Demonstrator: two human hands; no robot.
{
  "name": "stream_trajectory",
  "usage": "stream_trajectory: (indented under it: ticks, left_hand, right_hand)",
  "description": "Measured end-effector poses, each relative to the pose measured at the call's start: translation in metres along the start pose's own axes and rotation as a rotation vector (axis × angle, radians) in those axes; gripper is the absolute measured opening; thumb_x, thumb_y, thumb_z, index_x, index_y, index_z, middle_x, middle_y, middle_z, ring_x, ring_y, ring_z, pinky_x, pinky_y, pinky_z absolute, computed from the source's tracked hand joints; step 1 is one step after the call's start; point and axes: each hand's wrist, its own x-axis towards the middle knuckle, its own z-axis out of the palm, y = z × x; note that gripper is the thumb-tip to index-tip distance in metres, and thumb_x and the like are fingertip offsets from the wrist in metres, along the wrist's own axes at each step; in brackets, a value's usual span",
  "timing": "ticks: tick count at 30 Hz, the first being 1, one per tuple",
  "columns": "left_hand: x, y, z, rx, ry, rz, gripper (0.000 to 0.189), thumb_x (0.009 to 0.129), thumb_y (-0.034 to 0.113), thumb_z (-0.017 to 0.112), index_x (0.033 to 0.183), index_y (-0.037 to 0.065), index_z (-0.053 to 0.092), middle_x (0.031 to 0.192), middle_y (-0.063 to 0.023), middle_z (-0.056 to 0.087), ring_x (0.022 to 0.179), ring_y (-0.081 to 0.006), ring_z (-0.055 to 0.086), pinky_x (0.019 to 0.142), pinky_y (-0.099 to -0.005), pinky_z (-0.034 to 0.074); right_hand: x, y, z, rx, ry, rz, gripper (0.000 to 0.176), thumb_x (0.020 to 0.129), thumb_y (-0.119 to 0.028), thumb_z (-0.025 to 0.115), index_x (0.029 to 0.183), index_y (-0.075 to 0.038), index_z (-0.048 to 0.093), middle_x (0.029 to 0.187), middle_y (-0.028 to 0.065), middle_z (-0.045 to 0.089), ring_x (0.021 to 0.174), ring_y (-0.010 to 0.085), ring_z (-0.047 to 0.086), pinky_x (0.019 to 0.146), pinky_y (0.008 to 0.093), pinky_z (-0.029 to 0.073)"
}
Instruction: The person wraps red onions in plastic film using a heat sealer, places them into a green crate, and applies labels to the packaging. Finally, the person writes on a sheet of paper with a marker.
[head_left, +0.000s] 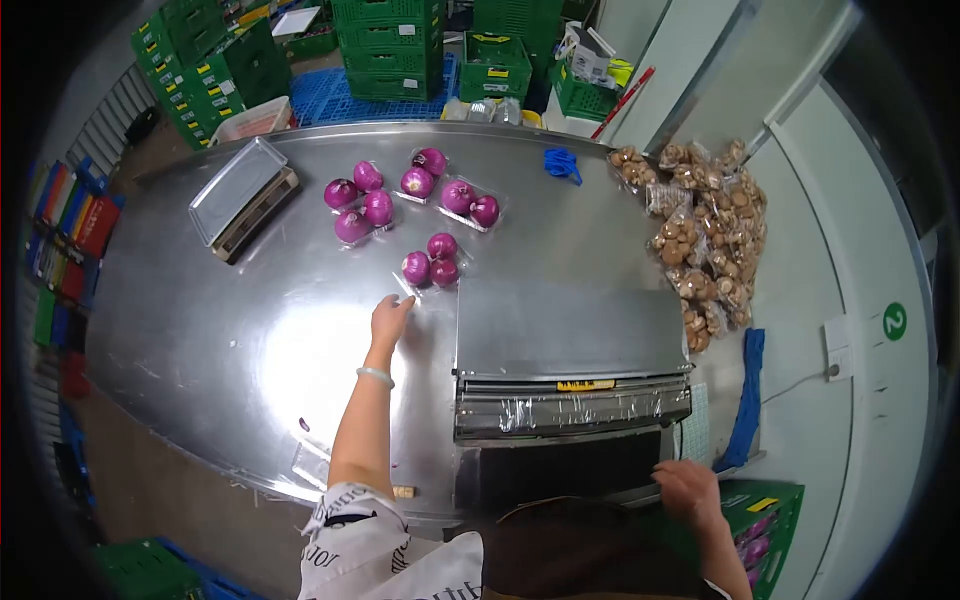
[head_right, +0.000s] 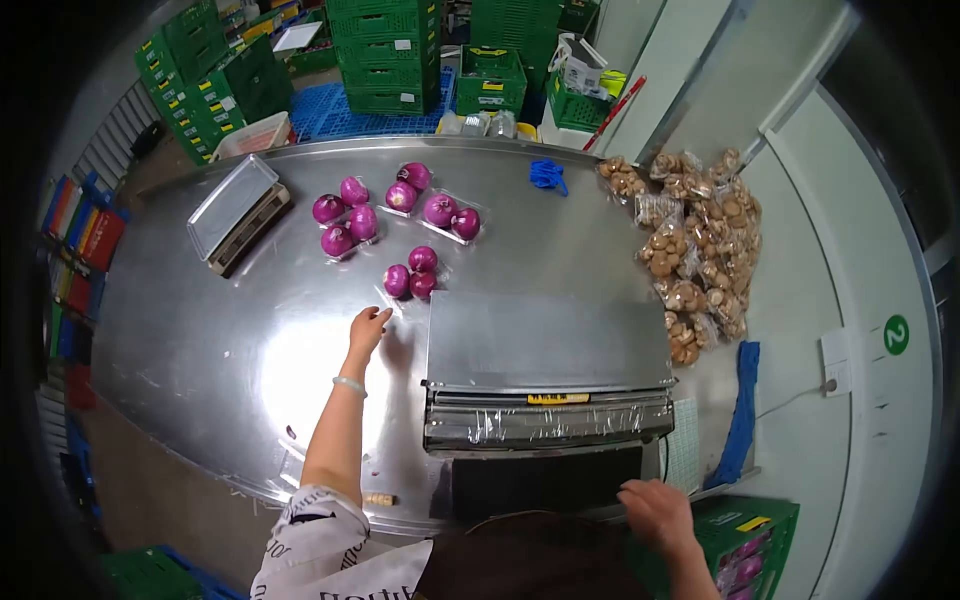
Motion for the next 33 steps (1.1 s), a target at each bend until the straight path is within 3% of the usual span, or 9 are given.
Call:
stream_trajectory:
  ticks: [3,6,8,10,14,20,24,26,33]
  left_hand:
    - [0.029,0.018,0.032,0.007,-0.048,-0.189,0.046,0.079,0.033,0.069,0.104,-0.005,0.059,0.094,-0.0196,0.066,0.083,-0.0286,0.066,0.076,-0.0409,0.051]
    - [0.064,-0.018,0.062,0.298,0.279,-0.015,0.033,0.078,0.024,0.066,0.094,-0.003,0.058,0.093,-0.0228,0.065,0.084,-0.0344,0.065,0.079,-0.0438,0.05]
    - [0.062,-0.02,0.057,0.086,0.254,-0.06,0.016,0.081,0.011,0.058,0.09,-0.001,0.052,0.084,-0.02,0.063,0.085,-0.0366,0.065,0.081,-0.0455,0.052]
    - [0.036,-0.001,0.034,-0.828,0.036,-0.377,0.008,0.083,-0.003,0.046,0.09,0.001,0.046,0.088,-0.0156,0.059,0.085,-0.0341,0.066,0.084,-0.0461,0.056]
    - [0.005,-0.079,0.005,-1.273,-0.147,-0.221,0.029,0.079,-0.013,0.035,0.101,0.005,0.041,0.107,-0.0148,0.052,0.1,-0.0326,0.063,0.086,-0.0473,0.056]
    - [-0.092,-0.045,-0.07,-1.079,-0.033,-0.113,0.046,0.068,-0.011,0.037,0.108,0.01,0.046,0.139,-0.0058,0.045,0.123,-0.0384,0.051,0.083,-0.0452,0.052]
    - [-0.149,0.056,-0.088,-0.894,-0.104,0.015,0.061,0.067,-0.008,0.041,0.126,0.008,0.045,0.137,-0.0087,0.047,0.118,-0.0336,0.056,0.086,-0.0432,0.053]
    - [-0.168,0.098,-0.074,-0.838,-0.198,0.025,0.062,0.067,-0.007,0.041,0.128,0.007,0.045,0.136,-0.0099,0.047,0.115,-0.0324,0.058,0.083,-0.0439,0.054]
    - [-0.2,0.164,0.056,-0.919,-0.559,-0.197,0.068,0.067,-0.014,0.043,0.132,0.006,0.038,0.125,-0.0123,0.046,0.111,-0.0335,0.057,0.083,-0.0544,0.054]
  right_hand:
    - [0.012,0.003,0.013,0.055,-0.063,-0.038,0.027,0.068,-0.007,0.063,0.095,-0.009,0.061,0.097,0.0069,0.065,0.072,0.0254,0.062,0.06,0.0356,0.052]
    - [0.02,0.0,0.018,0.064,-0.169,-0.025,0.028,0.068,-0.007,0.063,0.095,-0.009,0.06,0.097,0.0055,0.064,0.074,0.0244,0.062,0.061,0.0352,0.052]
    - [0.018,0.001,0.019,0.06,-0.219,-0.011,0.027,0.069,-0.007,0.061,0.096,-0.008,0.059,0.098,0.0047,0.063,0.076,0.0237,0.062,0.062,0.0345,0.053]
    - [0.015,0.0,0.02,0.071,-0.227,0.0,0.027,0.07,-0.006,0.06,0.096,-0.008,0.059,0.098,0.0048,0.063,0.075,0.0238,0.062,0.062,0.0346,0.053]
    - [0.012,0.01,0.027,0.045,-0.277,-0.041,0.027,0.071,-0.009,0.059,0.097,-0.009,0.06,0.097,0.004,0.062,0.078,0.0227,0.062,0.064,0.0339,0.053]
    - [0.035,0.034,0.046,0.042,-0.348,-0.151,0.023,0.074,-0.011,0.06,0.097,-0.01,0.062,0.094,0.0009,0.061,0.081,0.0202,0.059,0.067,0.034,0.051]
    - [0.081,0.054,0.074,0.336,0.089,-0.118,0.026,0.08,-0.006,0.062,0.107,-0.006,0.063,0.095,0.0082,0.062,0.083,0.0209,0.061,0.071,0.0322,0.051]
    - [0.12,0.049,0.053,0.711,-0.139,0.266,0.03,0.086,-0.007,0.057,0.116,-0.004,0.06,0.097,0.0084,0.063,0.082,0.0175,0.06,0.073,0.0313,0.051]
    - [0.167,0.102,0.068,1.472,-0.037,0.58,0.05,0.09,-0.009,0.046,0.139,0.003,0.037,0.126,0.0151,0.05,0.077,0.0147,0.058,0.067,0.0284,0.051]
